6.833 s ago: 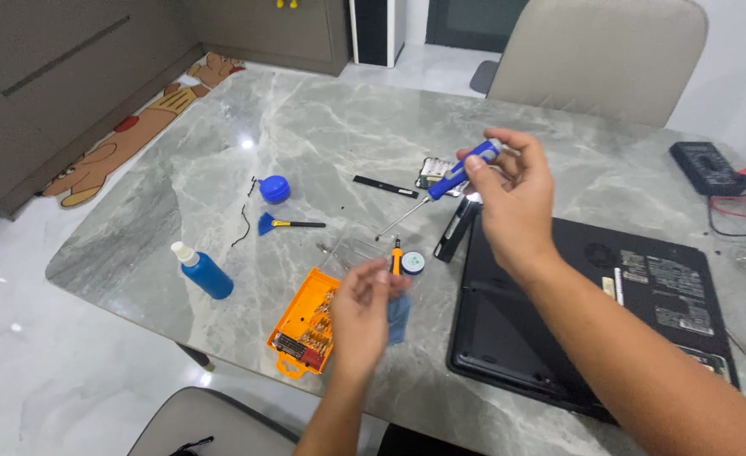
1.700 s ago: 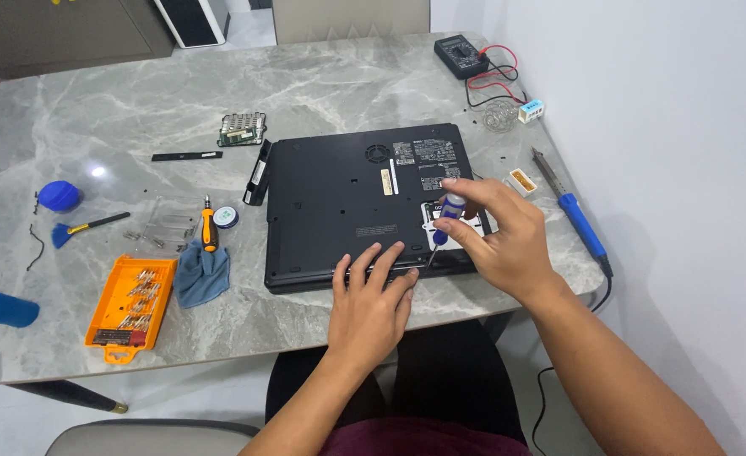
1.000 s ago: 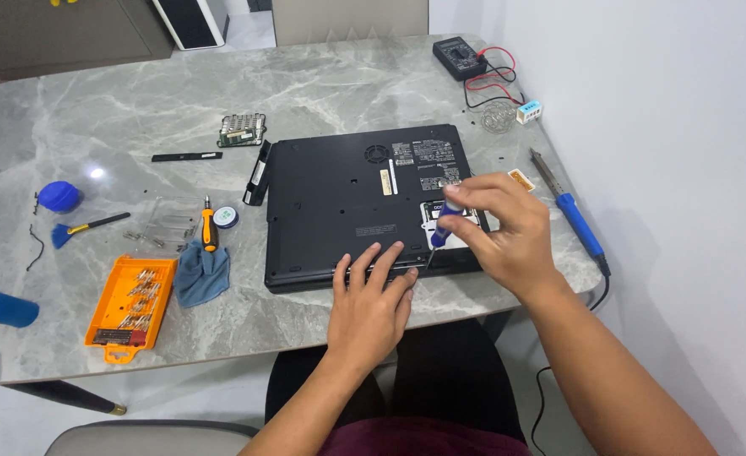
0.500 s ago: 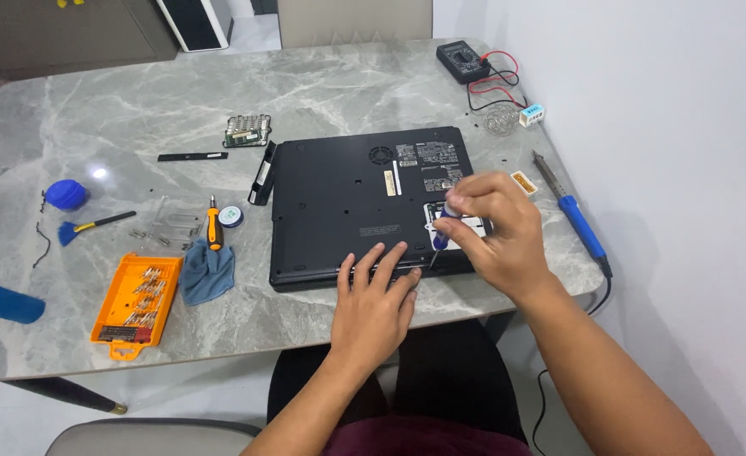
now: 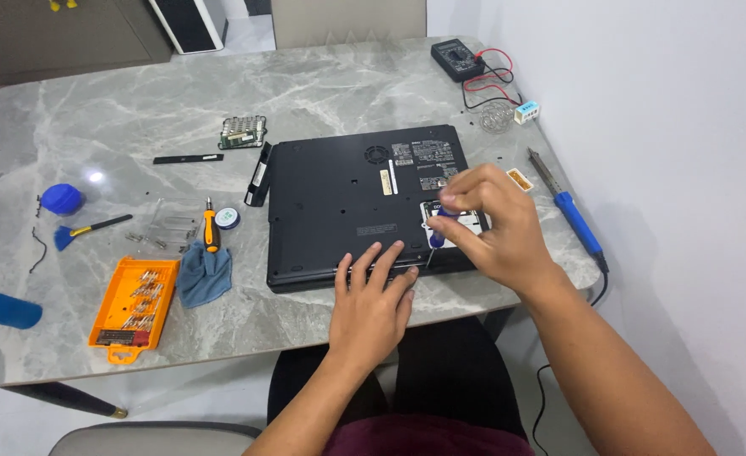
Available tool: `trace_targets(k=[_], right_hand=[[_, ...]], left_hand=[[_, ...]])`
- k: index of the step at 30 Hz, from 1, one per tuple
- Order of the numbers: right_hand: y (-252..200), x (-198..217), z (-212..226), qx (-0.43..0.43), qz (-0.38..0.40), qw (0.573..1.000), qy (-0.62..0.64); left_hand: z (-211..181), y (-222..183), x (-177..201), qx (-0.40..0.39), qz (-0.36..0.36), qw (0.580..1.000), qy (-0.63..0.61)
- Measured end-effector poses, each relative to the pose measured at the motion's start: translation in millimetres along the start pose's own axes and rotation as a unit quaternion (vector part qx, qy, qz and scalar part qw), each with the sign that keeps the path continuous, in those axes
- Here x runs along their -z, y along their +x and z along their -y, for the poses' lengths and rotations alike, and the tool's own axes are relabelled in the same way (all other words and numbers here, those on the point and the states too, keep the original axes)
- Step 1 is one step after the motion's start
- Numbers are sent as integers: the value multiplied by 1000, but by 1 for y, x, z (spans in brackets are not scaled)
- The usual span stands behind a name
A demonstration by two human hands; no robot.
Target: A person disassembles a laptop by removing the battery and unscrewing the back panel components using a screwdriver.
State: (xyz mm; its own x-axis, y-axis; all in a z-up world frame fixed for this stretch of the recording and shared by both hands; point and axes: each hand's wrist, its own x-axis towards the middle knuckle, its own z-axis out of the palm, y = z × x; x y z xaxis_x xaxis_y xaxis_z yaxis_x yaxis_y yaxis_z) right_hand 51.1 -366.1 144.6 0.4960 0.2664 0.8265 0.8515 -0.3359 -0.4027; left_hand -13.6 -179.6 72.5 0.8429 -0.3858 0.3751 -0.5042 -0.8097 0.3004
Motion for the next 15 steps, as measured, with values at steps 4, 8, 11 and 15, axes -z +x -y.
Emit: trace_targets(k=[4,8,11,15], right_hand=[[12,3,17,-24,34,999,27],[6,4,6,-21,9,999,26],[11,5,16,-20,13,999,26],[6,1,16,-18,10,1000,23]], left_hand=[[-1,0,2,2,2,1000,-5],[0,0,0,-1,-2,1000,2],[0,0,-1,-3,-2,1000,-1],[0,-1,-1,-4,-6,1000,-2]])
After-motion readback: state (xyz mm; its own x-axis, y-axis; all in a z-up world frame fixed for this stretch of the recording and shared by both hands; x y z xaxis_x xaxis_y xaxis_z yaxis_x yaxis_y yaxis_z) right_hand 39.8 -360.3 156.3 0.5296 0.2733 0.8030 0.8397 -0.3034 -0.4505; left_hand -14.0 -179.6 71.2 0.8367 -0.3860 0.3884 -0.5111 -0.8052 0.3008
